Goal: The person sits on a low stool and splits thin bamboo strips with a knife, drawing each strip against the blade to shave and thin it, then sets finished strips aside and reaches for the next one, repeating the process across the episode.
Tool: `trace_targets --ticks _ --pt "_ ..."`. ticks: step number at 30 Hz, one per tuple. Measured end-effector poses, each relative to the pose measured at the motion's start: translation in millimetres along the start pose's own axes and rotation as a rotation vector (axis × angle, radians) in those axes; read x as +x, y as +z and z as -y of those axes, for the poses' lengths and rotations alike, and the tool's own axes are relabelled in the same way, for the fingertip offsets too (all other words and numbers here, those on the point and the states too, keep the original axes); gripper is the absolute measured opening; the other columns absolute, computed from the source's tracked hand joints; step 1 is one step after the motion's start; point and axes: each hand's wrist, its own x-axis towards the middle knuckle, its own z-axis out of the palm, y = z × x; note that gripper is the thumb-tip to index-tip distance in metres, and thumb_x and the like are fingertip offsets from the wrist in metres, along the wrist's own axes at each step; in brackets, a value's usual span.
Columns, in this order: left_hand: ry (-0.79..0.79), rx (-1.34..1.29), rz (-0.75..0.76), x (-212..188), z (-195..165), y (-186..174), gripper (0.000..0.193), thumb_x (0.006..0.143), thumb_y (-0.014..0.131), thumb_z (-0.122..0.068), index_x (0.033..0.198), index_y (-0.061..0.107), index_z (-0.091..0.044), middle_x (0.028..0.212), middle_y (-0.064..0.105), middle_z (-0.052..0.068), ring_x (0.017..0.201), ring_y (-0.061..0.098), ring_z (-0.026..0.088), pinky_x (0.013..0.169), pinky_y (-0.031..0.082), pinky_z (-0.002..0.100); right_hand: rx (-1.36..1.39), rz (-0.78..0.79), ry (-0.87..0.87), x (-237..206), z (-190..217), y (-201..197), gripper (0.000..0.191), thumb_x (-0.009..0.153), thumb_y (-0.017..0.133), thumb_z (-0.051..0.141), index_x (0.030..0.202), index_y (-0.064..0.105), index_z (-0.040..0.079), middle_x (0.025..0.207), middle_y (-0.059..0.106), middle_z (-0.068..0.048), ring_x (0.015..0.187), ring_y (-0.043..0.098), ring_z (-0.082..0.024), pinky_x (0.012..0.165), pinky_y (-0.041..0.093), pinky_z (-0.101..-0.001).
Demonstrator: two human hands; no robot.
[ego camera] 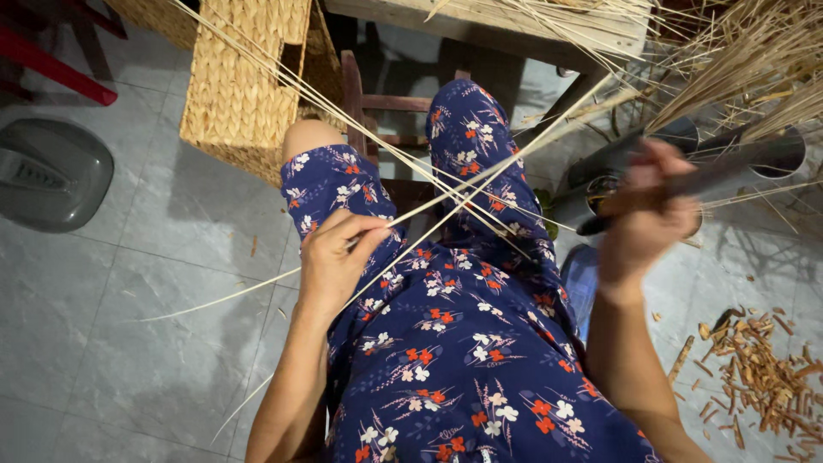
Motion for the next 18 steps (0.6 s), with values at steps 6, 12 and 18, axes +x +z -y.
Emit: trace_targets --ticks 6,12,18 --pt "0.147 0.042 -0.009 -4.7 -17.0 -13.3 0.012 0.089 0.079 -0.012 0.1 0.078 -0.009 0.085 0.07 0.004 0.071 0.068 0.016 0.063 0.052 0.029 -0.416 0.567 -0.217 -10.0 13.0 31.0 0.019 0.095 0.076 -0.007 0.112 0.067 -0.005 0.118 0.066 -0.015 0.105 0.067 -0.022 0.091 0.055 -0.0281" --pt "0.224 0.139 -0.085 -8.7 -17.1 -31.4 0.012 0.089 0.079 -0.015 0.1 0.078 -0.01 0.086 0.07 0.004 0.075 0.068 0.021 0.068 0.053 0.034 -0.353 0.374 0.092 -32.7 24.2 40.2 0.014 0.1 0.071 -0.005 0.112 0.075 0.003 0.092 0.064 -0.012 0.074 0.056 -0.016 0.068 0.044 -0.0239" --pt "0.335 0.18 -0.048 -16.0 -7.2 -30.7 0.01 0.093 0.074 -0.02 0.1 0.076 -0.013 0.086 0.067 0.003 0.081 0.067 0.023 0.072 0.054 0.036 -0.487 0.615 -0.221 -36.8 33.6 62.2 0.027 0.088 0.076 -0.003 0.114 0.068 0.002 0.103 0.057 -0.012 0.086 0.058 -0.017 0.072 0.047 -0.0245"
